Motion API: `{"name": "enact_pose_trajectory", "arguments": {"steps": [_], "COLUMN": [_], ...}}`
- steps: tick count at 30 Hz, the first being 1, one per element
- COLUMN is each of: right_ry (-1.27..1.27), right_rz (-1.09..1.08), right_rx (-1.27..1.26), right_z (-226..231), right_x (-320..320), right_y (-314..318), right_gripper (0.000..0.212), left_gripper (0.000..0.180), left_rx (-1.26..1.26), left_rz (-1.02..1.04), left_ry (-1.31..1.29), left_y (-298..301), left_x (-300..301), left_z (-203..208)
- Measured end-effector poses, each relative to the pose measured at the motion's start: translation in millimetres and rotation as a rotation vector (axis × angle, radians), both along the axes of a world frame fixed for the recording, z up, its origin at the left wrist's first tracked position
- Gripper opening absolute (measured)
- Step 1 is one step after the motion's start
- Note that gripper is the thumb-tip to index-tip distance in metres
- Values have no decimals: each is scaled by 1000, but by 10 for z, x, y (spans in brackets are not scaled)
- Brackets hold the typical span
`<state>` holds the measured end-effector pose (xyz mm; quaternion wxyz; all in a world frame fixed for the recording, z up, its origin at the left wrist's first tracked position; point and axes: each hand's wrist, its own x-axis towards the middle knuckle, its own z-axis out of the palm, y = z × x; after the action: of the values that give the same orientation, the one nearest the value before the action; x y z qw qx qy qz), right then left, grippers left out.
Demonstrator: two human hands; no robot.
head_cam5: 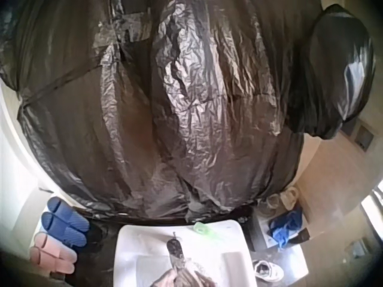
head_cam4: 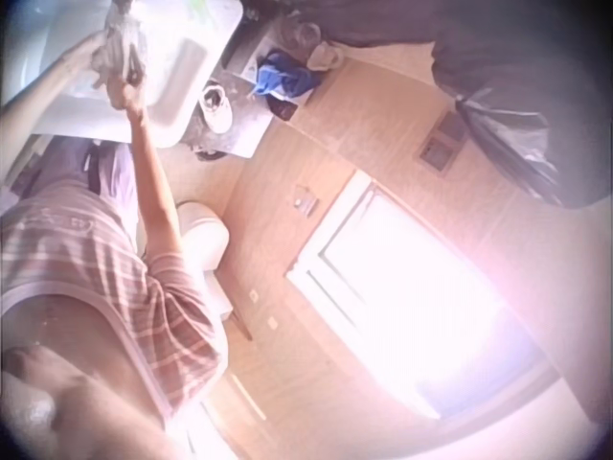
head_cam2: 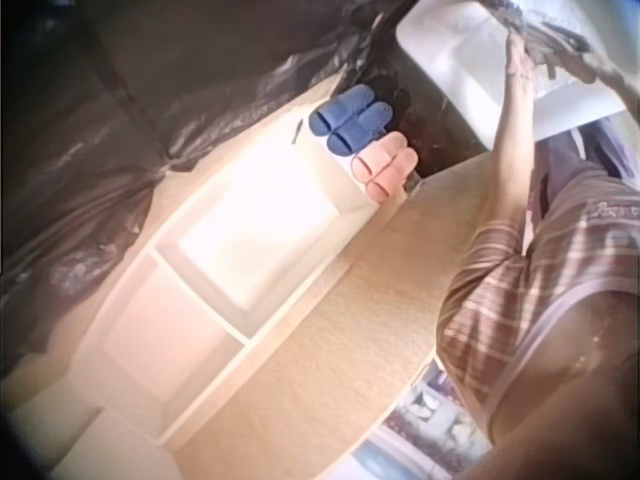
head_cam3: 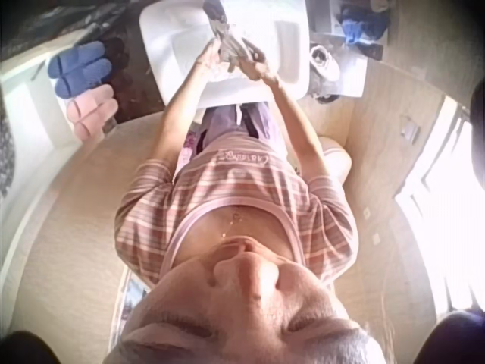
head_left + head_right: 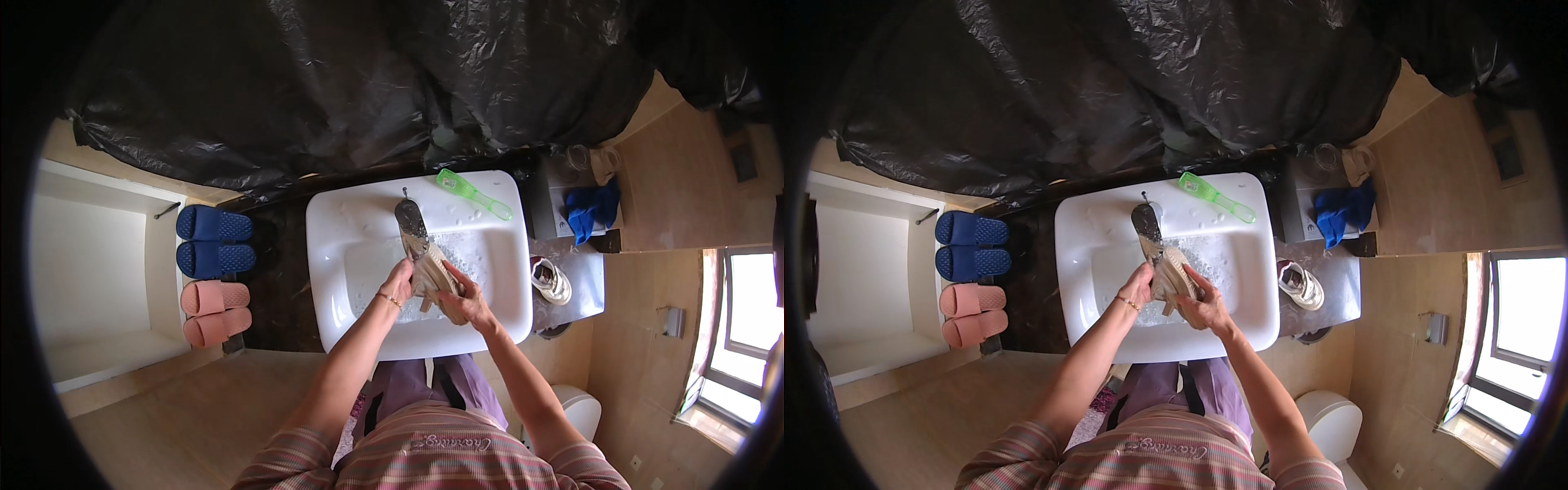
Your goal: The person scrubs a pair of white sneakers with a green brush and rinses them under running water in a sink. After placing the shoes on a windowsill, the person washes a bundle of clothes in the same sink using the brush and water.
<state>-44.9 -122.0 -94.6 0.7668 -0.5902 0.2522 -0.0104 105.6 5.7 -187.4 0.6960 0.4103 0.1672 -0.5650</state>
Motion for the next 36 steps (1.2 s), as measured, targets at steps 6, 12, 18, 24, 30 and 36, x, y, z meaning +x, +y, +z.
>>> {"name": "enact_pose_trajectory", "arguments": {"steps": [6,12,18,24,30,36], "right_ry": [26,-15,119,72,87,71], "right_rz": [-17,-182,-283,-229,-92,-51], "right_rx": [-790,-448,623,885,969,850], "right_z": [251,625,-233,-816,-688,501], "right_x": [26,496,802,1021,769,667], "right_y": [-52,-36,-78,201,107,-75], "right_gripper": [61,25,28,23,23,28], "left_gripper": [37,36,34,35,42,41], "left_rx": [146,95,224,151,290,207], "left_rz": [-86,95,241,289,450,516], "left_ry": [66,66,116,102,93,194], "left_y": [-85,171,433,727,702,627], "left_x": [-141,-394,-357,-344,-302,-325], "left_z": [266,732,835,791,847,536]}}
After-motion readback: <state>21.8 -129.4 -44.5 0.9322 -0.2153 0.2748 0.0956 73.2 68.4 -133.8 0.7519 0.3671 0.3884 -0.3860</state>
